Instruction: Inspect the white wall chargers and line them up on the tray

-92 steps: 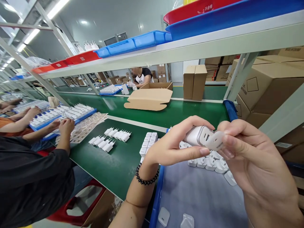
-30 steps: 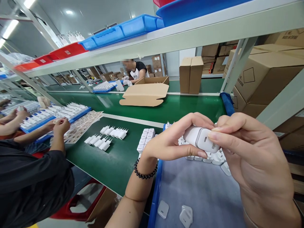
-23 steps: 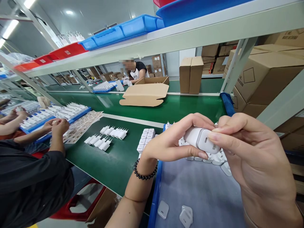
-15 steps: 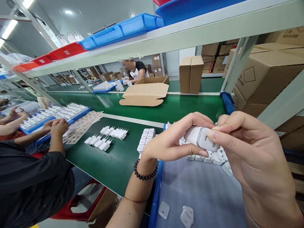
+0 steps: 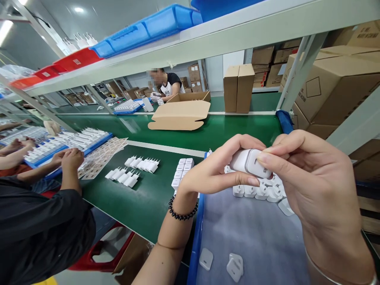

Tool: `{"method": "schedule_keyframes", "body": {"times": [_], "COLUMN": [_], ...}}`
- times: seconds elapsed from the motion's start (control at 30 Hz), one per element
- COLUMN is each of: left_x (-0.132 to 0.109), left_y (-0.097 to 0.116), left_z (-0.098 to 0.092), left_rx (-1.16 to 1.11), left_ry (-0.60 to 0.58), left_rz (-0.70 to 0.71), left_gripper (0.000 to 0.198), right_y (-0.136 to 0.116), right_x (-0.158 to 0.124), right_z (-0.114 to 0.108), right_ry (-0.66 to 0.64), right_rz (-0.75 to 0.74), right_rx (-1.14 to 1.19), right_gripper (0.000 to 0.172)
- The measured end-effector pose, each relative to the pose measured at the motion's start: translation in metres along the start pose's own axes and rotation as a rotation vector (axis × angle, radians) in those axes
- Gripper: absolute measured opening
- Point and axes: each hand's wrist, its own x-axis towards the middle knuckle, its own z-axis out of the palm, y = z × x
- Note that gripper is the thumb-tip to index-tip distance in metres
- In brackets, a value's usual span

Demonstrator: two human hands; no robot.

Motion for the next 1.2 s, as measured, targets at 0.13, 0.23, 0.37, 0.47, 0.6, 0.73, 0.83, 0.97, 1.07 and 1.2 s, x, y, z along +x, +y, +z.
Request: {"method": "schedule_keyframes", "body": {"times": [0.13,0.23,0.37,0.47,0.6,0.73,0.83,0.97,1.07,1.2], "left_x": [0.001,0.001,0.0,0.001,0.005,0.007,0.007,0.007,0.007,0.008], "left_y": [-0.003,-0.002,-0.002,-0.004,-0.011,-0.017,-0.021,-0.023,-0.021,-0.018], "left_z": [0.0,0.001,0.004,0.004,0.004,0.005,0.004,0.001,-0.004,-0.009], "left_rx": [-0.049,-0.108,-0.172,-0.189,-0.215,-0.231,-0.206,-0.183,-0.142,-0.073], "left_ry": [-0.011,-0.021,-0.025,-0.021,0.002,0.042,0.082,0.157,0.26,0.322], "left_rz": [0.0,-0.014,-0.042,-0.029,-0.042,-0.138,-0.204,-0.103,0.03,0.078], "left_gripper": [0.041,0.041,0.037,0.037,0.039,0.043,0.052,0.049,0.045,0.049], "right_y": [0.0,0.0,-0.001,-0.001,-0.002,-0.001,0.001,0.007,0.012,0.016], "right_x": [0.001,0.001,0.0,-0.003,-0.004,-0.003,-0.002,-0.002,0.0,0.001], "right_z": [-0.001,0.0,0.001,0.002,0.003,0.005,0.008,0.009,0.009,0.013], "right_ry": [0.024,0.024,0.018,0.036,0.057,0.099,0.103,0.058,-0.072,-0.157], "right_rz": [-0.021,-0.032,-0.032,-0.061,-0.104,-0.154,-0.202,-0.292,-0.353,-0.379], "right_rx": [-0.039,-0.056,-0.077,-0.106,-0.174,-0.262,-0.291,-0.329,-0.307,-0.268], "right_gripper": [0.019,0.02,0.022,0.021,0.022,0.023,0.022,0.01,0.019,0.04]}}
